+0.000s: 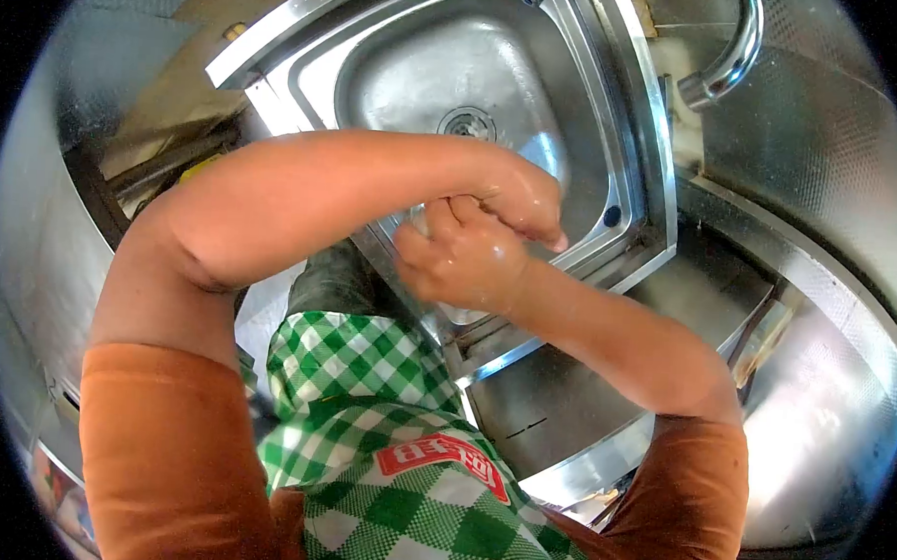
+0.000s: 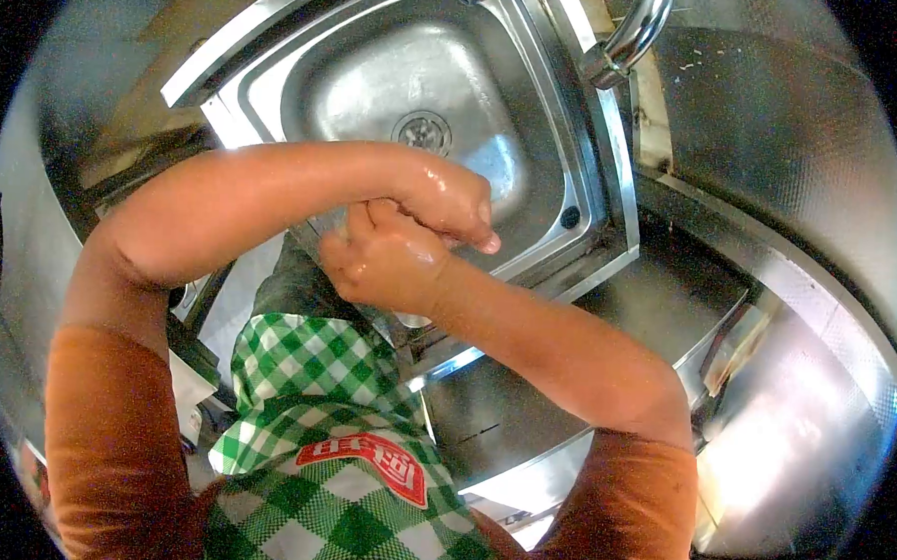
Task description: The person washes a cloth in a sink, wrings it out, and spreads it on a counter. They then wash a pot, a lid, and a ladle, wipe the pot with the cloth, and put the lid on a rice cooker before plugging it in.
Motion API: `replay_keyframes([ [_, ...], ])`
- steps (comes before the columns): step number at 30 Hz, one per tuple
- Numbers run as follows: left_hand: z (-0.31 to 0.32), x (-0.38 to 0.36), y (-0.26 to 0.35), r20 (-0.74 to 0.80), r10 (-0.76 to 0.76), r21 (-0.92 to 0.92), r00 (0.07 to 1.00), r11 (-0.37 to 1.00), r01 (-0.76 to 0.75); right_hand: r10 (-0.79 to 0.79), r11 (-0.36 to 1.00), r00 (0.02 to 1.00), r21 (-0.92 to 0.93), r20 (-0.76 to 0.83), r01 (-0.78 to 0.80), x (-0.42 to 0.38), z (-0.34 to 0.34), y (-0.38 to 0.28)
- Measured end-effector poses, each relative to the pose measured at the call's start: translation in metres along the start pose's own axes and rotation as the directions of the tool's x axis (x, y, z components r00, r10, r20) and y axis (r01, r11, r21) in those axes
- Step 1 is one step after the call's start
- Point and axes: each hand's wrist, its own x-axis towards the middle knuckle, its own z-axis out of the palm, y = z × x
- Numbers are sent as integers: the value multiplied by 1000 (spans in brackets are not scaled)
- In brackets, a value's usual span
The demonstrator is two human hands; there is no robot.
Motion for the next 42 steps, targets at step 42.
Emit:
replay_keyframes([
  [42,147,65,55,-413,-142,522,900,772,362,598,709,611,15,519,-706,-54,55,-68],
])
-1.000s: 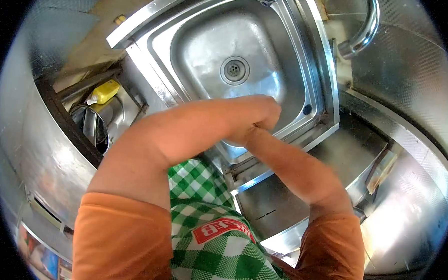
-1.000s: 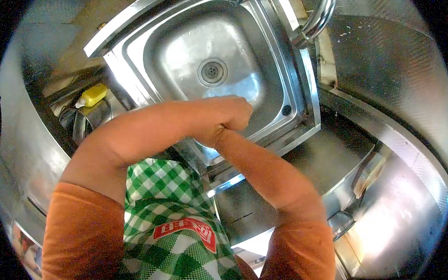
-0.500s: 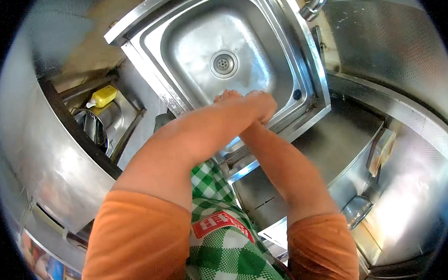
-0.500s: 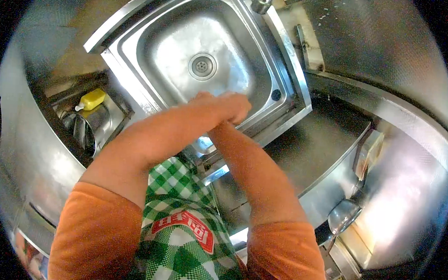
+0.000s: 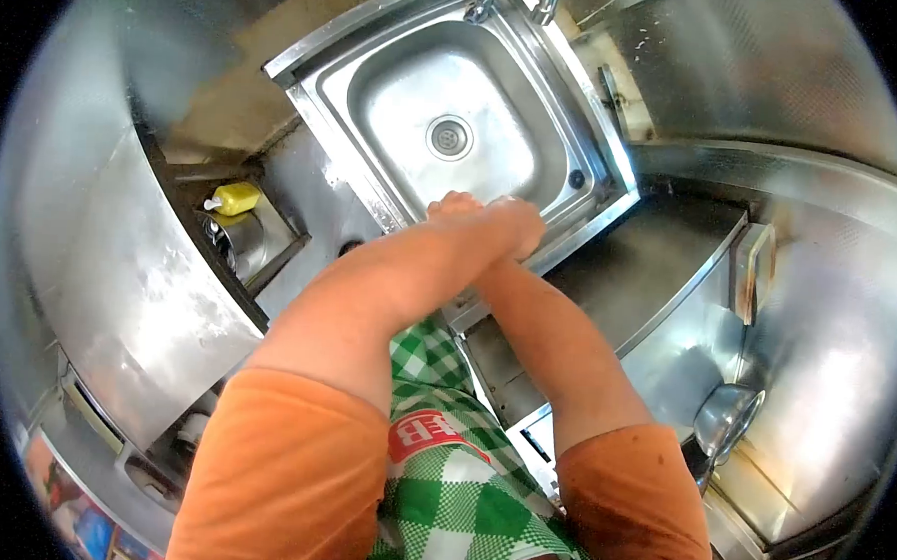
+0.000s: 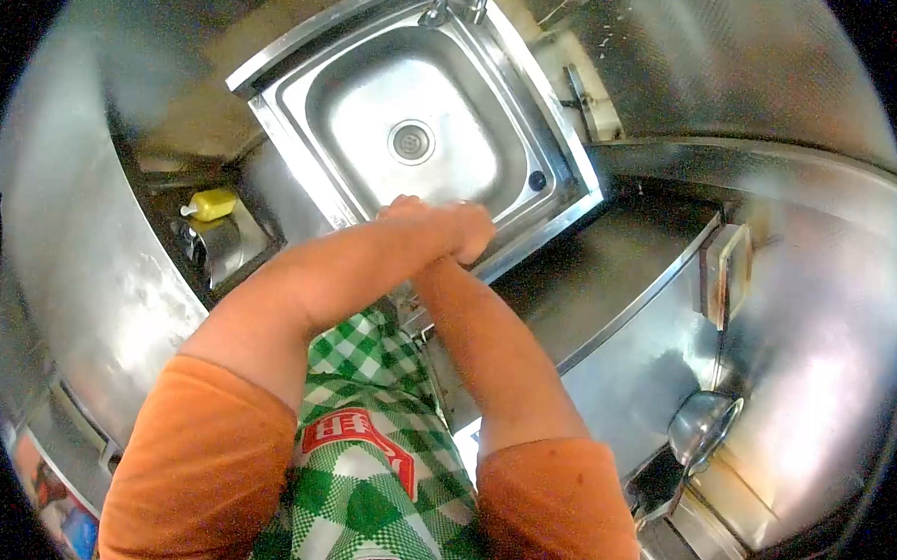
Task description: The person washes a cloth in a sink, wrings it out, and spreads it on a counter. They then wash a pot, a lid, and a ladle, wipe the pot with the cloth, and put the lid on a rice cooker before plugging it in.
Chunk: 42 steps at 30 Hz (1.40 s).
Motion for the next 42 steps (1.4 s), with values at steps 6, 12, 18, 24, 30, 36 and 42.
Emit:
replay_keyframes([
  [6,-25,-28,11,-47,33,31,998,999,-32,11,989,1000,-147,0,-11,-24,-44,-22],
  [12,-27,-64,-2,-249,17,-149,968,987,-55,-176,829,750,315,-638,462,-59,5,-43],
  [18,-29,-173,-44,-541,-263,-634,799,752,-182,-612,710,291,-347,-736,613,-127,-69,-88],
  [24,55,-345,-35,-431,-690,-872,581,154,-464,294,666,527,566,-797,485,-151,-79,-174],
  [30,188,-478,-2,-445,-699,-735,560,-72,-674,120,-479,992,878,45,18,-139,-34,-258],
  [36,261,-581,23,-433,-661,-775,613,-73,-627,-237,-428,969,887,71,-170,-150,-36,-341],
  [42,289,-605,38,-597,-802,-505,4,372,-779,-179,-331,968,915,178,-229,-127,-25,-366],
])
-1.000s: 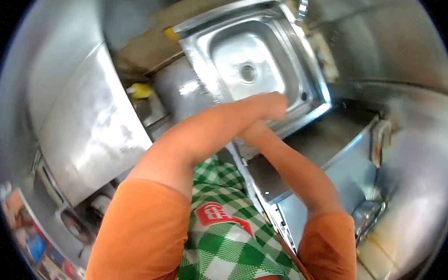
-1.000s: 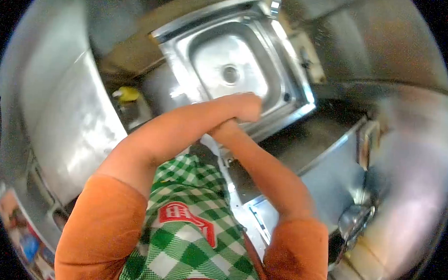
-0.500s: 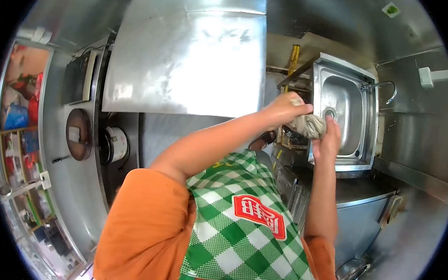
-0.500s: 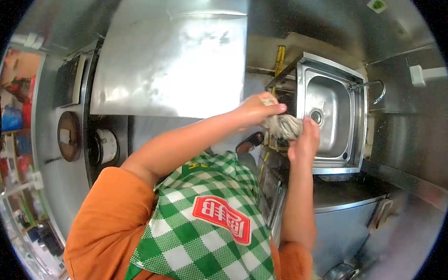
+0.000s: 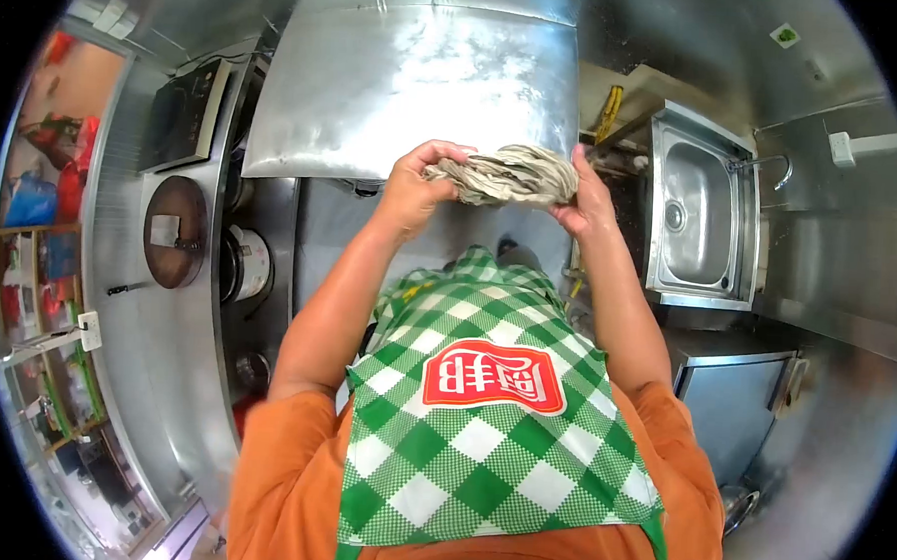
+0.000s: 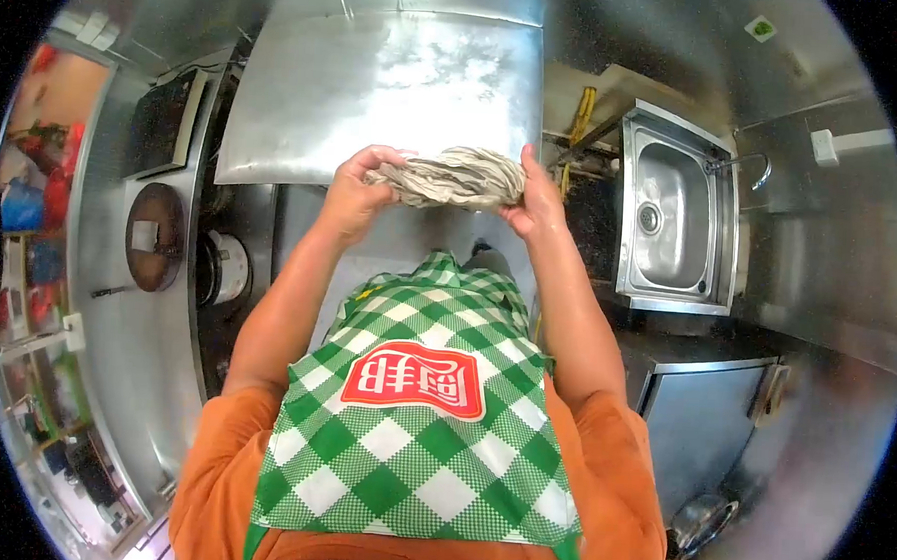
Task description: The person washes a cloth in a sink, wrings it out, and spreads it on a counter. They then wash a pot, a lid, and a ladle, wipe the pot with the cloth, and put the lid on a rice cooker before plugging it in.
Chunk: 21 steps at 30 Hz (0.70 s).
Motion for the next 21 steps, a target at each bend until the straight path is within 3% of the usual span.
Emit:
replay_keyframes([
  [2,-1,0,4,-65,42,-165,997,985,-53,81,990,997,-119,-8,-81,13,-13,-2],
  [3,-2,-2,7,-108,63,-245,992,966,-88,54,959,998,-275,-43,-64,16,-14,-5],
  [5,7,-8,20,-123,30,-174,992,983,-51,-16,820,997,-571,-76,-30,7,-14,-13],
  [6,37,-8,22,-146,26,-137,989,989,-46,-172,695,984,-713,-40,92,2,-24,-31],
  [7,41,-13,33,-183,27,-100,983,994,-46,-298,636,941,-701,162,322,5,-23,-34],
  [8,42,-17,36,-177,64,75,982,996,-51,-341,538,874,-690,346,484,6,-13,-38],
  [9,45,-18,33,-176,90,245,980,969,-45,-316,407,743,-623,590,668,8,-3,-41],
  [11,49,-26,30,-159,297,466,942,863,-194,-151,240,625,-585,766,775,-32,44,-34],
  [13,54,-28,30,-208,284,317,936,925,-210,-51,165,518,-504,854,848,-25,62,-21],
  [14,53,-32,33,-275,252,293,928,941,-168,13,311,508,-487,861,816,-14,66,-10],
  [15,47,-37,35,-347,262,295,901,942,-160,161,522,539,-535,827,664,-9,72,-4],
  [20,25,-62,18,-602,279,166,748,960,-224,206,714,564,-517,800,472,-2,97,8],
  [21,25,-66,16,-641,274,158,717,961,-226,217,836,535,-438,816,330,-1,100,14],
])
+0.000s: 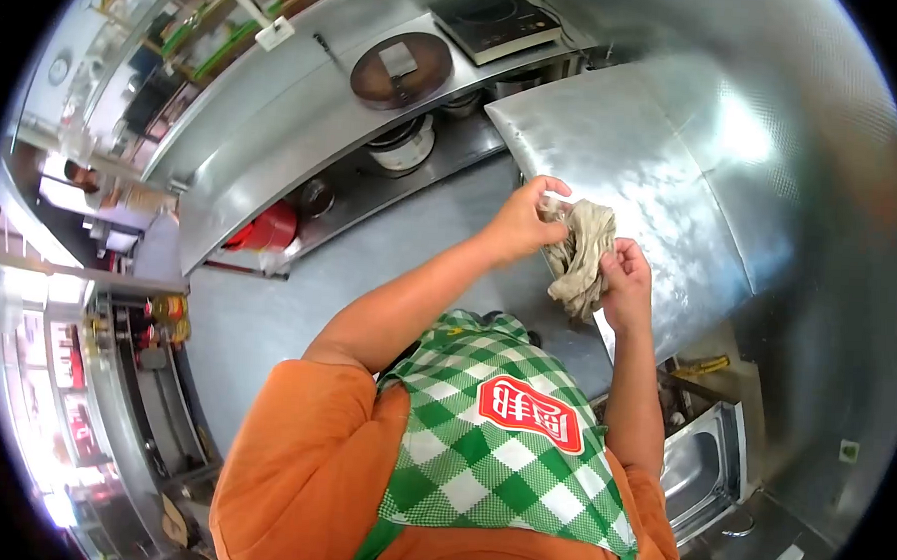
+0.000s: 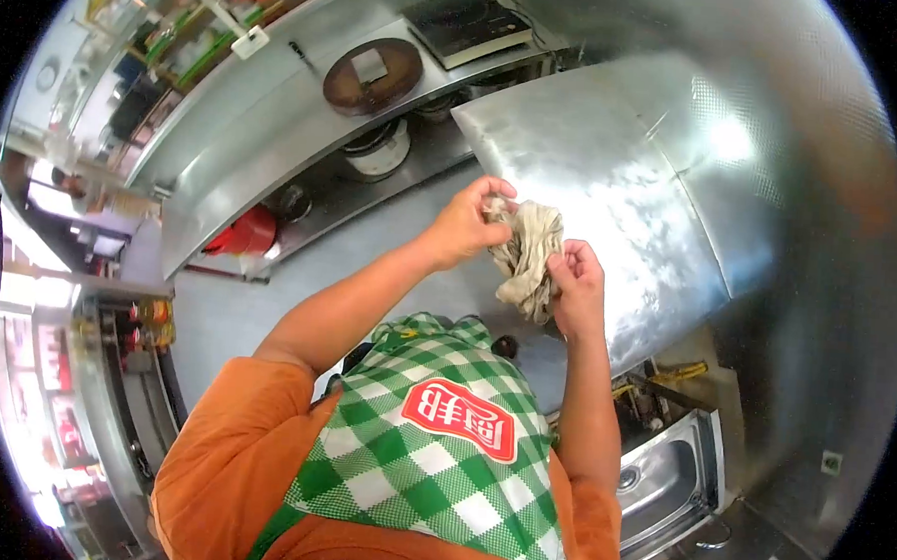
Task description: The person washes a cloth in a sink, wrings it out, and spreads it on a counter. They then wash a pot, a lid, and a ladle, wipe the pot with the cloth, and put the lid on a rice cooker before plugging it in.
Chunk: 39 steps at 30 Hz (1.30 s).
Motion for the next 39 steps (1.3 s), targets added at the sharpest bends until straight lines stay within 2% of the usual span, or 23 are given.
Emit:
replay_keyframes([
  [2,-9,2,-13,-116,-17,-90,993,996,7,0,983,994,182,-105,19,10,2,-1],
  [3,-13,5,-16,-198,2,-139,980,990,-30,-17,958,997,283,-80,39,19,-12,-1],
  [4,-20,9,-16,-277,17,-182,961,981,-70,-55,955,992,285,-112,85,29,-28,-3],
  [6,-33,17,-11,-326,-9,-332,945,937,-105,-149,900,970,379,-192,214,26,-38,-40],
  [8,-48,23,-2,-338,46,-328,940,931,-164,-271,888,954,347,-132,300,23,-70,-67],
  [9,-48,26,-3,-328,116,-278,938,937,-213,-319,883,913,269,-256,384,19,-85,-73],
  [12,-49,42,13,-263,252,-65,931,958,-278,-317,943,819,-63,-479,328,34,-164,-73],
  [15,-27,67,17,-187,100,-107,977,987,-121,-84,892,817,323,-570,317,10,-180,-85],
  [16,-20,76,11,-155,63,-124,986,989,-82,-102,890,809,310,-579,335,11,-216,-74],
  [18,-11,92,4,-66,13,-112,998,993,-21,-186,926,608,69,-772,370,-10,-174,-93],
  [19,-6,96,5,-23,15,-51,1000,999,-16,-225,922,602,32,-766,385,-18,-170,-104],
  [21,-2,109,2,97,26,73,995,997,-34,-392,904,606,-166,-692,395,-32,-160,-126],
  [22,2,116,-4,125,38,57,991,997,-46,-467,879,610,-262,-640,398,-36,-155,-137],
  [23,5,127,-14,165,161,260,973,945,-201,-572,816,574,-474,-585,330,-34,-154,-144],
  [24,8,135,-21,223,273,439,936,829,-346,-658,713,555,-658,-510,241,-29,-154,-153],
  [25,11,145,-28,280,231,618,932,700,-359,-719,575,554,-807,-421,134,-25,-156,-160],
  [27,16,157,-41,362,115,865,925,329,-380,-762,308,558,-942,-330,-136,-11,-174,-172],
  [28,22,160,-44,364,135,838,922,385,-387,-781,149,562,-956,-271,-254,-3,-179,-186],
  [30,35,165,-46,355,187,768,916,500,-400,-806,108,582,-993,-110,-38,11,-159,-219],
  [31,46,170,-52,392,148,708,908,582,-400,-802,102,596,-993,-48,57,8,-151,-222],
  [34,106,140,-9,478,105,541,872,747,-386,-675,426,707,-893,-209,143,6,-121,-244],
  [37,157,133,31,497,214,398,841,805,-441,-656,597,745,-687,-120,415,6,-80,-254],
  [39,175,131,54,464,320,343,826,795,-500,-581,556,814,-723,16,411,-6,-45,-264],
])
